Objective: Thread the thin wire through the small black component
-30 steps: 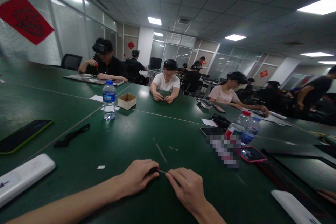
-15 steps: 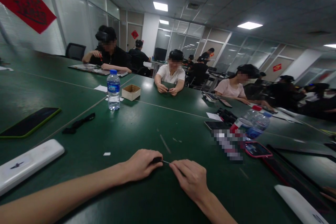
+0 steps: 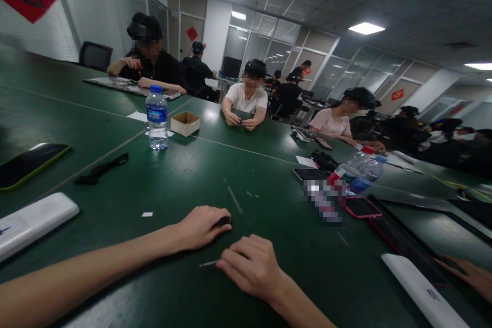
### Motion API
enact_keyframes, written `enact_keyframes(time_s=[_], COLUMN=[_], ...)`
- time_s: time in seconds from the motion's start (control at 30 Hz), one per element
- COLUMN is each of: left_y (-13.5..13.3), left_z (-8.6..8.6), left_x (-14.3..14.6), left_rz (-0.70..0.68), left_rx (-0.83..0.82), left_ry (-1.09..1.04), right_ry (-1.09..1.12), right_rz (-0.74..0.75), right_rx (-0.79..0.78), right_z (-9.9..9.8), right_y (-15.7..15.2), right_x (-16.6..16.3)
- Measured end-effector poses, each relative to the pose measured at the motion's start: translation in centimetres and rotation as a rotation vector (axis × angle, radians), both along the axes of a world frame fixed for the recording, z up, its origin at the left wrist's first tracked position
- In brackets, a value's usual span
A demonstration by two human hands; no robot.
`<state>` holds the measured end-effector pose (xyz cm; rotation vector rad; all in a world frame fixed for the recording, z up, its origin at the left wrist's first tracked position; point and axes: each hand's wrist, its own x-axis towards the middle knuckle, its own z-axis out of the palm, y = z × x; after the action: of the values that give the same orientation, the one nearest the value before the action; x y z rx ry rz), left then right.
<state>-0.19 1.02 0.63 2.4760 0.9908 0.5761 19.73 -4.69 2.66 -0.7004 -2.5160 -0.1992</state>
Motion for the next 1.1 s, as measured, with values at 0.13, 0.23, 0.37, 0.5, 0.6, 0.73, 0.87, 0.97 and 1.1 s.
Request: enact_keyframes(time_s=[0.13, 0.23, 0.37, 0.5, 0.6, 0.73, 0.87, 0.97, 1.1], left_y=[-0.1, -0.2, -0.3, -0.3, -0.2, -0.2, -0.3, -0.3, -0.3], left_z=[0.2, 0.4, 0.4, 0.4, 0.3, 0.2, 0.2, 0.2, -0.1], left_x=[-0.1, -0.1, -0.3, -0.4, -0.4, -0.3, -0.3, -0.3, -0.3], left_rz=[-0.019, -0.023, -0.020, -0.019, -0.003, 0.003, -0.002, -0.006, 0.003], left_rx=[-0.008, -0.007, -0.007, -0.016, -0.013, -0.021, -0.007, 0.025, 0.055], left_ry=[-0.025, -0.042, -0.067, -0.067, -0.056, -0.036, -0.018, -0.007, 0.019], right_ry=[0.062, 0.047, 0.021, 0.005, -0.012, -0.022, -0.023, -0.034, -0.058], right_rz=[-0.216, -0.309, -0.324, -0.339, -0.351, -0.354, -0.346, -0.351, -0.367], right_rx=[0.012, 0.019, 0.005, 0.000, -0.010, -0.017, -0.003, 0.004, -0.015], right_z=[0.0, 0.1, -0.1, -0.2, -0.1, -0.2, -0.3, -0.2, 0.0], right_y=[1.6, 2.5, 2.5, 2.4, 2.4, 2.4, 2.4, 2.4, 2.4], right_x=[2.0, 3.0, 2.9, 2.7, 2.8, 2.8, 2.8, 2.8, 2.7])
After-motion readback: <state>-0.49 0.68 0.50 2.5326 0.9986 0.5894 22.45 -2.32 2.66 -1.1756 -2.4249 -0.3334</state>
